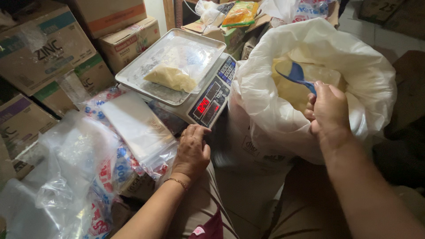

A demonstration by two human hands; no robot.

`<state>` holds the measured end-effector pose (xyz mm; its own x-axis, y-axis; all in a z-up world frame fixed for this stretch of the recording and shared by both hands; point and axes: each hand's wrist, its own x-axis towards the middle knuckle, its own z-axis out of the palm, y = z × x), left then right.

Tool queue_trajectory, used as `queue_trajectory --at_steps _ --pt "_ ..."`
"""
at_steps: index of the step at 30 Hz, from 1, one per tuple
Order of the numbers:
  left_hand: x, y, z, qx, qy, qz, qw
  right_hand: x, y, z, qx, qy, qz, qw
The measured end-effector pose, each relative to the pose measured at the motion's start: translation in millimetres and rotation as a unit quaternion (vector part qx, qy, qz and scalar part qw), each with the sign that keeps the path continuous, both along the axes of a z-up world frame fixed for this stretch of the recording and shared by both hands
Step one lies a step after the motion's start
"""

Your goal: The person scoops a yellow granular material from a large sack into small plastic bags, weighs each bag on a digital scale, and ties the bags shut. The process repeats for multiple bags, with finished packages placed aside.

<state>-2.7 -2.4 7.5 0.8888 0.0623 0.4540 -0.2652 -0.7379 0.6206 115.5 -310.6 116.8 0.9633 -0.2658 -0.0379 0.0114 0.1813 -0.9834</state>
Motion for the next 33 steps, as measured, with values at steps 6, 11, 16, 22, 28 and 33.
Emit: queue_trajectory --at_steps 6,11,16,22,28,33 --pt "-0.9 -0.4 1.6 0.001 0.0 0.001 1.0 -4.6 3.0 7.5 0.04 -0.005 -0.011 0.999" --pt "-1.2 -0.3 1.4 -0.008 0.007 0.002 1.0 -13.2 14.6 27.4 0.062 -0.032 0.003 0.998" --pt "0.1 -0.3 -1.8 -0.008 -0.011 0.0 1.0 -24.1 36.7 51.2 0.064 -0.058 0.034 0.996" --pt "1.2 0.8 -6.3 -0.013 -0.036 -0.001 0.999 -37.6 88.5 52.5 0.146 -0.08 0.132 0.977" --pt "0.7 0.6 -5.3 -0.025 -0.036 0.004 0.999 -66.9 150.1 14.0 0.113 -0.07 0.166 0.977" --pt "0.7 1.4 -4.0 -0.042 -0.016 0.011 0.999 -76.5 174.2 -17.5 0.071 -0.054 0.163 0.983"
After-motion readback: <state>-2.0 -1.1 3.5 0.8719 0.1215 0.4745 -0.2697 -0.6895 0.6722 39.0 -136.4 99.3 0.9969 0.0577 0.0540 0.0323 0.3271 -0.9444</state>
